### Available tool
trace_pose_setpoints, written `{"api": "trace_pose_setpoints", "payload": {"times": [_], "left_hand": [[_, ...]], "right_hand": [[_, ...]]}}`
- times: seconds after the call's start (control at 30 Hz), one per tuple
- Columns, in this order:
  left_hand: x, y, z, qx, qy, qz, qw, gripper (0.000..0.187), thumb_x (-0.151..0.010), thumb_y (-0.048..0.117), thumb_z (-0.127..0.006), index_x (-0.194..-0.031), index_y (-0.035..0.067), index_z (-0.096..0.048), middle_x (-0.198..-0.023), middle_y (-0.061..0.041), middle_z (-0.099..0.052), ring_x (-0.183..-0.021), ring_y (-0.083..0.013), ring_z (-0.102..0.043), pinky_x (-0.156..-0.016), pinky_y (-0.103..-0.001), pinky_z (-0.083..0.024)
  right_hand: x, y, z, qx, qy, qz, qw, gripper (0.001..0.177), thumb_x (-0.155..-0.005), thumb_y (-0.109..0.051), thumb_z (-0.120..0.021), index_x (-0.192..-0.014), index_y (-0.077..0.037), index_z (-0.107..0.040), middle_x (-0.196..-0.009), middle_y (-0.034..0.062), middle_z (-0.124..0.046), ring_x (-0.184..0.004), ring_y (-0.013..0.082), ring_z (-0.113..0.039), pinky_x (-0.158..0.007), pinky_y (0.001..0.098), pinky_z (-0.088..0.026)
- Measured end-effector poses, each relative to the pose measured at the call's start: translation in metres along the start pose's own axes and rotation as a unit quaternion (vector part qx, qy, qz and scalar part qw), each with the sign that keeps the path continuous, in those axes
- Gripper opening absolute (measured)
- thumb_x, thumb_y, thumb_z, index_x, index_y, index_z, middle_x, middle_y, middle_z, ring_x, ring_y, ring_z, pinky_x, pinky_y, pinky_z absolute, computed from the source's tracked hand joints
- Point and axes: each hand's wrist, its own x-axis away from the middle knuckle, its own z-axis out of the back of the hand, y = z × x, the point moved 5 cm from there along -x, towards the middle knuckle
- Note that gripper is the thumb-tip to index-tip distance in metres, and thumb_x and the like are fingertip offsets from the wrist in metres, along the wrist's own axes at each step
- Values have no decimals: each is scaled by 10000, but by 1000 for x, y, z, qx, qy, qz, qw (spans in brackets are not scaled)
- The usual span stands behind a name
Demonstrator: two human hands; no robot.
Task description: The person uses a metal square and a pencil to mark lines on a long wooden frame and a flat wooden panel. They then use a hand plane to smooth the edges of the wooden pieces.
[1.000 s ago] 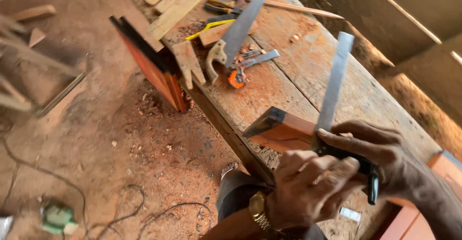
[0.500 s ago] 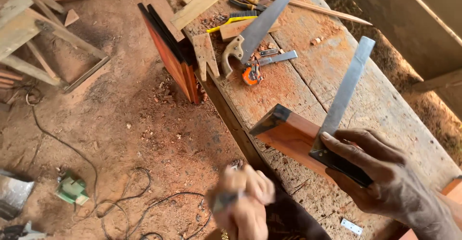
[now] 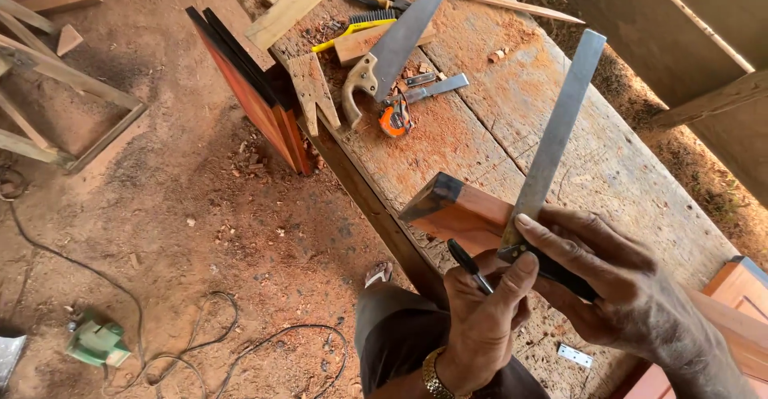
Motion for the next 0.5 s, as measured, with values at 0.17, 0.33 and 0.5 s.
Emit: {"api": "trace_pose_setpoints", "payload": {"times": [0.17,0.33,0.5], "left_hand": [[0,3,-4,16,10,31,999,266,-969,276,-780,-957,18,-717,-675,47,-579,-473,-7,-410,-416,-213,-288],[0,8,-8,-25,12,29,999,291,-963,298,-756,-974,10,-714,-695,31,-610,-477,-36,-438,-419,-259,-313],[1,6,-9,57,-6,58,997,241,-987,262,-774,-984,38,-689,-660,88,-507,-469,-7,-331,-434,-237,-261]], "right_hand": [[-2,-4,2,6,-5,-5,1000,628,-715,-217,-836,-1290,-50,-649,-1257,189,-678,-1061,330,-715,-849,395,-591],[-1,0,0,-9,-15,-28,999,633,-694,-196,-839,-1283,-51,-660,-1248,187,-680,-1032,304,-725,-828,371,-600],[-1,3,1,-7,-30,-49,998,614,-685,-165,-838,-1267,-66,-669,-1229,179,-682,-1023,304,-731,-817,366,-607]]}}
